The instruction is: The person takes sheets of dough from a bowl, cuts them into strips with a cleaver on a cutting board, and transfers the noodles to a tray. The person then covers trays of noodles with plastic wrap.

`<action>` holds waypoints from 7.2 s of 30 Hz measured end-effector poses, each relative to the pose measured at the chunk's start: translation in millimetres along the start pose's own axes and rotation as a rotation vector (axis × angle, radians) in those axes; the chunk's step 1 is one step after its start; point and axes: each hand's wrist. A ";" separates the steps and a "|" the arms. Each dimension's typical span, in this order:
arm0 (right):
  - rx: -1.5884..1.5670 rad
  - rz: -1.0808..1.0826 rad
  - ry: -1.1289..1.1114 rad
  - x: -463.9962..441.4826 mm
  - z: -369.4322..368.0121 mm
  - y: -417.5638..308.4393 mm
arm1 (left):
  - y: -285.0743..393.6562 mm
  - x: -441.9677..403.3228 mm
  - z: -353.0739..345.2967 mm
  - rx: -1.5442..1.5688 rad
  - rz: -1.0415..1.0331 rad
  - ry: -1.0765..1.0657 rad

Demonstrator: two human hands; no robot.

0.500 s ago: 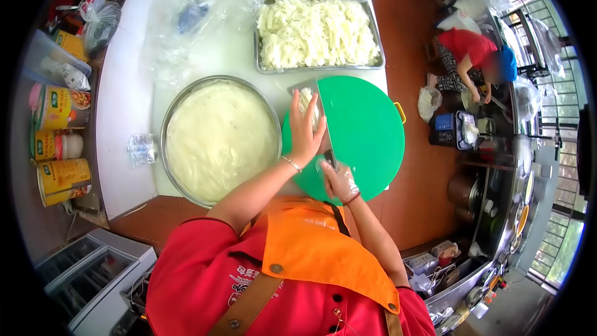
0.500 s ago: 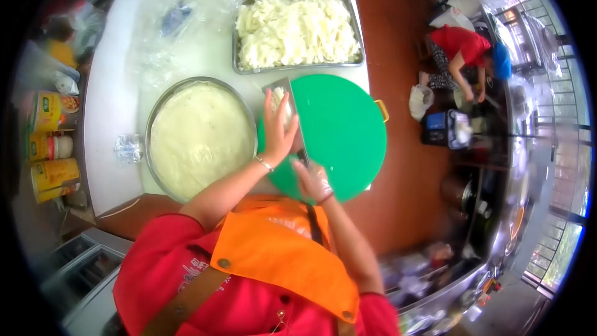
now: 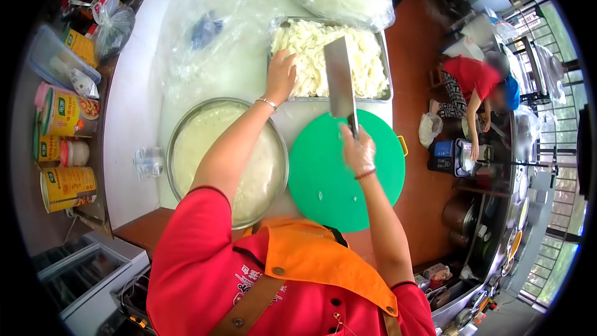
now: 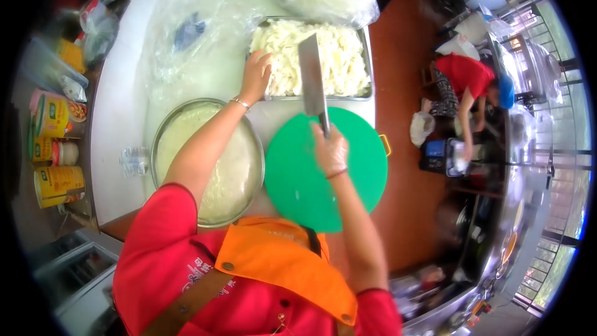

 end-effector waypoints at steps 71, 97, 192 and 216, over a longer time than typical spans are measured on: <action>0.347 1.024 -0.692 80.2 -182.7 -89.5 | -51.6 277.3 288.9 -0.551 0.028 -0.403; 0.655 0.895 -0.853 22.7 -153.2 -87.7 | -60.8 311.7 304.6 -0.481 0.185 0.019; 0.107 -0.022 -0.632 110.4 53.8 53.6 | -104.4 101.4 186.0 -0.673 -0.031 -0.102; 0.342 0.997 -0.762 70.7 -170.8 -87.0 | -11.0 283.6 238.6 -0.386 0.036 -0.317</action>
Point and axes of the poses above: each hand's wrist, its own x-axis away from the middle knuckle, its own z-axis out of the back of the hand, y = z × x, and after that the axes turned 11 degrees about z, right-handed
